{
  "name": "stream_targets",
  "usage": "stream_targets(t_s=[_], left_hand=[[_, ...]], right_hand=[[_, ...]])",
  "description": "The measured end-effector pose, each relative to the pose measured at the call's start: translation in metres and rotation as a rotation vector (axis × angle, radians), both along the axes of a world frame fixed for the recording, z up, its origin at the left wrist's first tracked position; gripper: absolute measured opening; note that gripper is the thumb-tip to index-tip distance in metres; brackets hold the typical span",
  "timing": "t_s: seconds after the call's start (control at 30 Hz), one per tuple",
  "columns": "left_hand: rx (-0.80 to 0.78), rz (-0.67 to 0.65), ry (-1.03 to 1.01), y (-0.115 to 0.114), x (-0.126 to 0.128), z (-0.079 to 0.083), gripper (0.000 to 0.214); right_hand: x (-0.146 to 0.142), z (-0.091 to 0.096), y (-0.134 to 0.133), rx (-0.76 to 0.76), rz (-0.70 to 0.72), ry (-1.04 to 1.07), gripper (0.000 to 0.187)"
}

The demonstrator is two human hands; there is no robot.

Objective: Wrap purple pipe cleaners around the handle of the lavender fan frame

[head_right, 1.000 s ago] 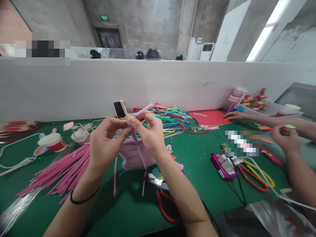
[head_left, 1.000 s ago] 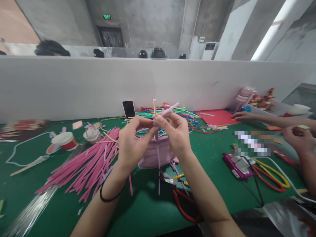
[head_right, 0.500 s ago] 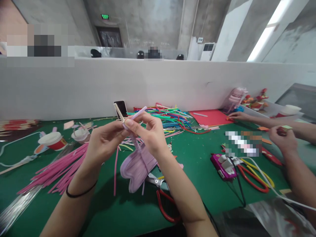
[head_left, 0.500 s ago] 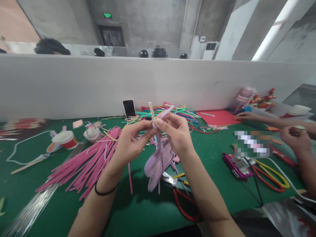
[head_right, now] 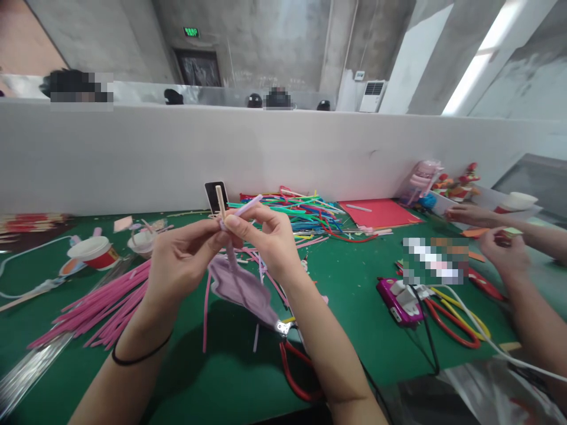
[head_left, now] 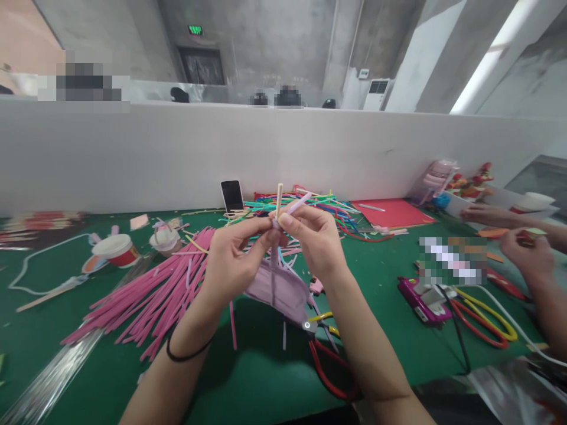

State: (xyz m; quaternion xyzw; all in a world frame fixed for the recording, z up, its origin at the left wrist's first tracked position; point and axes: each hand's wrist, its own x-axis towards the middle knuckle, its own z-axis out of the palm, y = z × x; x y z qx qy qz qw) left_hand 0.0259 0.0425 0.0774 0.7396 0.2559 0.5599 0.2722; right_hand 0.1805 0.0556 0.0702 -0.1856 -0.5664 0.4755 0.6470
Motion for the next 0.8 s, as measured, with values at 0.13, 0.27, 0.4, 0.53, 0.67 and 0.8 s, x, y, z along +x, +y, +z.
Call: stream_targets(t_s=[0.13, 0.27, 0.4, 0.53, 0.67, 0.8], left_hand=[[-0.029, -0.149, 0.115, 0.003, -0.006, 0.002, 0.021], [0.016, -0.007, 0.097, 0.002, -0.001, 0.000, 0.007], [0.074, 0.169, 0.009, -0.002, 0.005, -0.004, 0.007], [0.088, 0.131, 0.026, -0.003, 0.002, -0.004, 0.001], [0.077, 0.000, 0.031, 0.000, -0.004, -0.001, 0.003], [0.032, -0.166, 0.003, 0.005, -0.008, -0.001, 0.004]], right_hand=[[0.005, 0.002, 0.000, -0.043, 0.235, -0.017, 0.011], [0.003, 0.003, 0.000, -0.078, 0.138, 0.036, 0.015], [-0.001, 0.003, -0.001, -0.074, 0.019, 0.062, 0.015], [-0.003, 0.003, -0.004, -0.092, 0.104, 0.062, 0.017], [-0.004, 0.005, -0.007, -0.080, 0.183, 0.064, 0.015], [-0.002, 0.005, -0.009, -0.032, 0.239, 0.037, 0.013]])
